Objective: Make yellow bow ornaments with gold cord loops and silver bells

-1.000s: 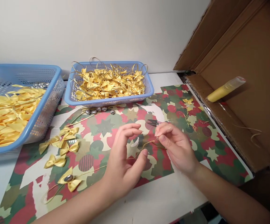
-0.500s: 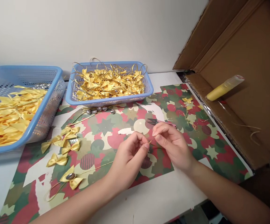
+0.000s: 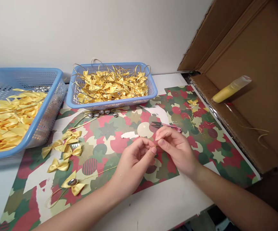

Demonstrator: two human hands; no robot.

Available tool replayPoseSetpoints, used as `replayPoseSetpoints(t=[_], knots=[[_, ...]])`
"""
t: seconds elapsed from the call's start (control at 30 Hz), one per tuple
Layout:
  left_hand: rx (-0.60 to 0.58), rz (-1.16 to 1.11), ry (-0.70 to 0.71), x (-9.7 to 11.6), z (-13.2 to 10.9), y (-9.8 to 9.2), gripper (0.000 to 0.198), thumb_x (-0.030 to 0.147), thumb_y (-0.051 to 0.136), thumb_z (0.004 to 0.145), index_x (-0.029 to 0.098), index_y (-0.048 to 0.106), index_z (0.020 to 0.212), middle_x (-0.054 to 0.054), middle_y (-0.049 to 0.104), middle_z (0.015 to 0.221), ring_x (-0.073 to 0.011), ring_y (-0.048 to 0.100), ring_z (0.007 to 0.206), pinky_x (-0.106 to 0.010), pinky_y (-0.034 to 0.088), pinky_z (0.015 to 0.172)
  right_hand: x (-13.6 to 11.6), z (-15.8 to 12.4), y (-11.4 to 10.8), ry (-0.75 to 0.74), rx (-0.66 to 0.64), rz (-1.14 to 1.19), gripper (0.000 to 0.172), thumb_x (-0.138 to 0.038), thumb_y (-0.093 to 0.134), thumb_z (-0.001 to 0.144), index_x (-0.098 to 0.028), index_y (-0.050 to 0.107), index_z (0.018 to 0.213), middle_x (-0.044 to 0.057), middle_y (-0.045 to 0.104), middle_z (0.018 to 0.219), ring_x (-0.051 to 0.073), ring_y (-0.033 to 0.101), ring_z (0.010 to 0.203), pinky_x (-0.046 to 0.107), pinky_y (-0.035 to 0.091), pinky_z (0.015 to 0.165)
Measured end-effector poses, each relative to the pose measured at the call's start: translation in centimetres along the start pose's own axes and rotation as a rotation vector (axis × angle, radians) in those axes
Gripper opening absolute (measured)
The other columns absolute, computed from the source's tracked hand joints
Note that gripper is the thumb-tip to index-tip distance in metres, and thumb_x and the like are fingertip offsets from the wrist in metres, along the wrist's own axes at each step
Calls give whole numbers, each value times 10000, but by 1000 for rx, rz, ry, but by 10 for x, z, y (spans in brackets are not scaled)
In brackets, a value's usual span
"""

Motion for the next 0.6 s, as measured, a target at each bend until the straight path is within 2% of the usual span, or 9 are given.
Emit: replayPoseSetpoints(t=[0.3, 0.6], knots=[[-15, -16, -11, -3, 3, -2, 236, 415, 630, 865, 190, 562, 880, 37, 524, 653, -100, 508, 582, -222, 440, 555, 0, 0, -1, 12, 18, -35, 213, -366, 634, 893, -219, 595, 744, 6, 554, 770, 144, 539, 772, 282, 454, 679], [-20, 23, 13, -2, 6, -3, 240, 402, 660, 848, 176, 578, 833, 35, 528, 668, -86, 495, 572, -207, 416, 527, 4, 0, -1, 23, 20, -36, 191, -355, 630, 897, -224, 596, 763, 6, 567, 792, 139, 536, 768, 274, 459, 670]])
Point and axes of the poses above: each hand's wrist, its own z-axis towards the middle knuckle, its own y-axis out of the palm, x = y × z, the point moved 8 cm from there along z, towards the middle knuckle
